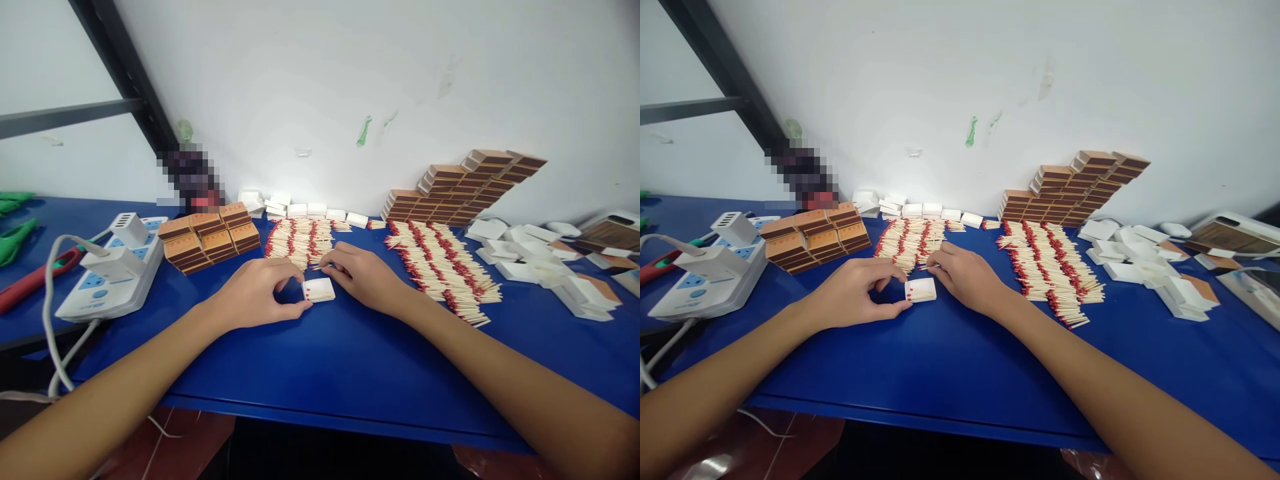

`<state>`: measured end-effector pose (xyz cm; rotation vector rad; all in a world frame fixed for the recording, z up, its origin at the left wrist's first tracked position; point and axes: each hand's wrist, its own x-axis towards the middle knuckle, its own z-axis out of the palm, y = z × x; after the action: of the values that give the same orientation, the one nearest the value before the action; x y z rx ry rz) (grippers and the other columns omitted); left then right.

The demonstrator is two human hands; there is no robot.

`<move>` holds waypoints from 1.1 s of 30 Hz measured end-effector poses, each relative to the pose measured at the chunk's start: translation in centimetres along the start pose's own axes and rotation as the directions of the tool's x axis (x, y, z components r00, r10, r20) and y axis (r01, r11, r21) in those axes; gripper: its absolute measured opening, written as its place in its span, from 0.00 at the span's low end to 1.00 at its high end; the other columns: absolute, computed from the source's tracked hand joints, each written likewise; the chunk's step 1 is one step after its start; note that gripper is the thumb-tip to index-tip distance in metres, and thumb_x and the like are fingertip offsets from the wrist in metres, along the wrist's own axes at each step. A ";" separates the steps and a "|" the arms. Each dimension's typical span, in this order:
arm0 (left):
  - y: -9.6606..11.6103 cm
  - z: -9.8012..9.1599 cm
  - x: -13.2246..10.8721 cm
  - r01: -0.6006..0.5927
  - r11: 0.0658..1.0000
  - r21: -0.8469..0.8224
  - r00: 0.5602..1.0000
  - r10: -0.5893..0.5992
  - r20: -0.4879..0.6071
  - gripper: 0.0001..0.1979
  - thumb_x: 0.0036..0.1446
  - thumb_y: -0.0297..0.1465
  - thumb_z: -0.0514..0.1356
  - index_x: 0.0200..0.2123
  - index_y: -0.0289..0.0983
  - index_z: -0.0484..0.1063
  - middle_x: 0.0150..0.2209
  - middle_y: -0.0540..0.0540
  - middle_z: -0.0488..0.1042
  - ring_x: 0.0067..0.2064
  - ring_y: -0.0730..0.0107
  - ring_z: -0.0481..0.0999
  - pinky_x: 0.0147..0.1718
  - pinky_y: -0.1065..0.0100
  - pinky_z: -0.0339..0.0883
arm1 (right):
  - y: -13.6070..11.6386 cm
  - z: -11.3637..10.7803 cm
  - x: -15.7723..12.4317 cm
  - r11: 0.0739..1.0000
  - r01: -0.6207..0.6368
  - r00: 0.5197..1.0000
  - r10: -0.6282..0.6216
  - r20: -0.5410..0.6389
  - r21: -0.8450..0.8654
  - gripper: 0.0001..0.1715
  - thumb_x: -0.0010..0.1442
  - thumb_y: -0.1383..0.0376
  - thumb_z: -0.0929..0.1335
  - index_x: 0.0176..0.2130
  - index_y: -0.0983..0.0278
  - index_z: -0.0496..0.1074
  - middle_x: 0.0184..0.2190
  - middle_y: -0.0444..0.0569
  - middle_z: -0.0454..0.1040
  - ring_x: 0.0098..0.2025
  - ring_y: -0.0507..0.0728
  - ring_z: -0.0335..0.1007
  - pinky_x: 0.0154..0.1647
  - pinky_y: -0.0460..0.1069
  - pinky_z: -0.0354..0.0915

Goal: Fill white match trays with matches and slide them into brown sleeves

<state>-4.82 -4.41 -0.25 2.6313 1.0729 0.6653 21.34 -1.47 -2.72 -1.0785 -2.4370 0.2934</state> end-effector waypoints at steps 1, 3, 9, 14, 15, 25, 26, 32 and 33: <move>0.0 0.0 0.0 0.000 1.000 0.001 1.000 0.000 0.004 0.13 0.58 0.42 0.70 0.41 0.39 0.80 0.26 0.54 0.68 0.28 0.73 0.68 0.29 0.68 0.58 | 0.1 0.0 0.0 1.000 -0.009 1.000 0.009 -0.001 0.013 0.07 0.73 0.68 0.66 0.45 0.62 0.76 0.39 0.48 0.72 0.37 0.55 0.68 0.38 0.50 0.61; 0.0 0.0 0.0 0.002 1.000 0.002 1.000 -0.002 0.008 0.13 0.59 0.42 0.70 0.41 0.39 0.80 0.26 0.54 0.68 0.28 0.73 0.68 0.28 0.69 0.57 | 0.1 0.0 0.1 0.999 -0.036 0.999 0.036 0.002 0.027 0.04 0.72 0.67 0.68 0.43 0.63 0.74 0.38 0.47 0.72 0.35 0.55 0.66 0.36 0.49 0.59; -0.2 0.0 0.0 0.000 1.000 0.006 1.000 0.000 -0.007 0.13 0.59 0.42 0.70 0.41 0.40 0.79 0.26 0.55 0.67 0.28 0.73 0.68 0.28 0.69 0.57 | -0.4 -0.7 0.0 0.995 -0.104 0.993 0.104 0.052 0.005 0.04 0.73 0.65 0.68 0.42 0.62 0.71 0.39 0.48 0.71 0.36 0.56 0.65 0.37 0.50 0.59; -0.2 0.1 0.1 -0.007 1.000 0.016 0.999 0.007 -0.031 0.12 0.58 0.41 0.70 0.40 0.39 0.79 0.26 0.55 0.68 0.27 0.74 0.67 0.28 0.69 0.57 | -1.2 -1.3 -0.4 0.998 -0.059 0.998 0.058 0.006 0.031 0.05 0.74 0.65 0.66 0.43 0.61 0.71 0.39 0.48 0.71 0.37 0.56 0.67 0.37 0.50 0.60; -0.2 0.1 0.1 -0.007 1.000 0.016 1.000 0.007 -0.030 0.12 0.58 0.41 0.70 0.40 0.39 0.79 0.26 0.55 0.68 0.27 0.74 0.67 0.28 0.69 0.57 | -1.3 -1.3 -0.4 0.998 -0.058 0.998 0.057 0.014 0.021 0.04 0.74 0.65 0.66 0.44 0.61 0.71 0.40 0.49 0.72 0.37 0.56 0.68 0.37 0.50 0.60; -0.2 0.1 -0.1 0.001 1.000 0.023 1.000 0.000 -0.018 0.13 0.59 0.42 0.70 0.41 0.39 0.80 0.26 0.55 0.68 0.28 0.73 0.68 0.28 0.69 0.57 | -0.5 -0.7 0.3 0.993 -0.117 0.988 0.119 0.095 -0.031 0.06 0.74 0.67 0.66 0.44 0.62 0.73 0.43 0.50 0.72 0.39 0.57 0.69 0.40 0.51 0.62; -0.2 0.2 -0.1 0.002 1.000 0.023 1.000 -0.002 -0.019 0.13 0.59 0.42 0.70 0.41 0.40 0.80 0.25 0.54 0.69 0.28 0.73 0.68 0.28 0.69 0.57 | -0.5 -0.7 0.3 0.991 -0.128 0.986 0.131 0.100 -0.036 0.05 0.74 0.67 0.66 0.44 0.62 0.73 0.43 0.50 0.72 0.39 0.57 0.69 0.40 0.51 0.62; 0.0 0.1 0.0 0.008 1.000 0.020 1.000 -0.007 -0.025 0.12 0.58 0.41 0.70 0.40 0.39 0.80 0.25 0.55 0.69 0.27 0.73 0.68 0.28 0.69 0.56 | -1.4 -1.6 0.0 0.991 -0.135 0.987 0.136 0.084 -0.008 0.04 0.74 0.66 0.66 0.43 0.62 0.71 0.42 0.50 0.72 0.40 0.57 0.69 0.40 0.51 0.62; 0.0 0.0 0.0 0.005 1.000 0.021 1.000 -0.005 -0.027 0.12 0.58 0.41 0.70 0.41 0.39 0.80 0.25 0.54 0.69 0.27 0.73 0.68 0.28 0.69 0.56 | -1.8 -1.8 -0.2 0.992 -0.123 0.990 0.122 0.066 0.013 0.04 0.74 0.66 0.66 0.42 0.62 0.70 0.42 0.50 0.72 0.40 0.57 0.69 0.40 0.51 0.62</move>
<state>-4.80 -4.43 -0.29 2.6437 1.0990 0.6939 21.12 -2.83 -0.57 -1.2317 -2.4238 0.3940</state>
